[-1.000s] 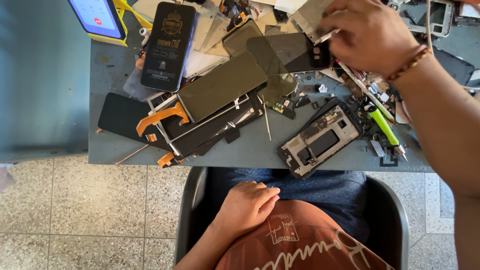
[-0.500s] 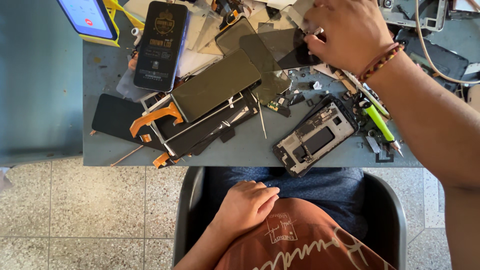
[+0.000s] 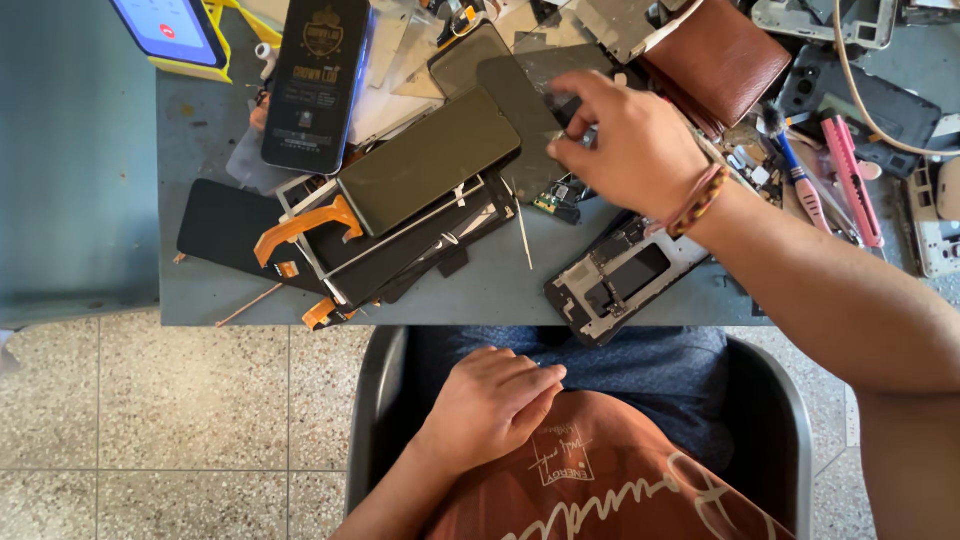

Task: The person cleans the interior of a disassembled smartphone with a brush, then reassembles the device by placing the screen assembly into the chassis and securing the back cover. They also handle a small white plastic component and use a screwdriver to tighten screws on the phone's back.

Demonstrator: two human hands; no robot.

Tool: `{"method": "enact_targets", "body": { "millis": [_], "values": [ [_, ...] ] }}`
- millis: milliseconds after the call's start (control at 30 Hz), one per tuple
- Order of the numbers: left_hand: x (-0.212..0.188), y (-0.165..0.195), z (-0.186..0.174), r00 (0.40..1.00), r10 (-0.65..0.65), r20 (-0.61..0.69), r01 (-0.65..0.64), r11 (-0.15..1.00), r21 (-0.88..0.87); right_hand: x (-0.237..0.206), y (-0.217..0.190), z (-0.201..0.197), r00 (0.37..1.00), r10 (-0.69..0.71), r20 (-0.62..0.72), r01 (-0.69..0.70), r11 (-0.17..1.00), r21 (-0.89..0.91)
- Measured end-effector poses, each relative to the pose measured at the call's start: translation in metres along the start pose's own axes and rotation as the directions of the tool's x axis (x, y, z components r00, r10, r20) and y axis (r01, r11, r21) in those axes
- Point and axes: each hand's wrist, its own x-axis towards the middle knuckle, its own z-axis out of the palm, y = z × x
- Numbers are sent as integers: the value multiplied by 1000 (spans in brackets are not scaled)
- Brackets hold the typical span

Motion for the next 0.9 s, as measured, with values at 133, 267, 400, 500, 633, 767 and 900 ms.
{"method": "enact_targets", "body": {
  "millis": [133,267,400,500,633,767,900],
  "values": [
    [6,2,-5,1000,8,-23,-8,1000,2,0,12,-10,966,244,86,-258,897,358],
    [14,0,-16,999,35,-29,-34,999,12,-19,30,-39,935,351,47,-341,854,393],
    [25,2,-35,993,69,-97,-59,993,101,-57,46,-63,961,276,10,-195,650,735],
    [40,1,-55,983,93,-156,-55,972,230,-85,58,-79,884,434,173,-416,560,716],
    [69,-9,-77,989,55,-140,20,873,488,-113,61,-78,882,319,346,-460,742,487],
    [93,-21,-91,994,-14,-109,77,800,595,-127,51,-62,836,442,326,-545,746,384],
    [107,-31,-91,994,-58,-93,103,771,628,-142,31,-48,832,542,118,-532,718,449]
  ]
}}
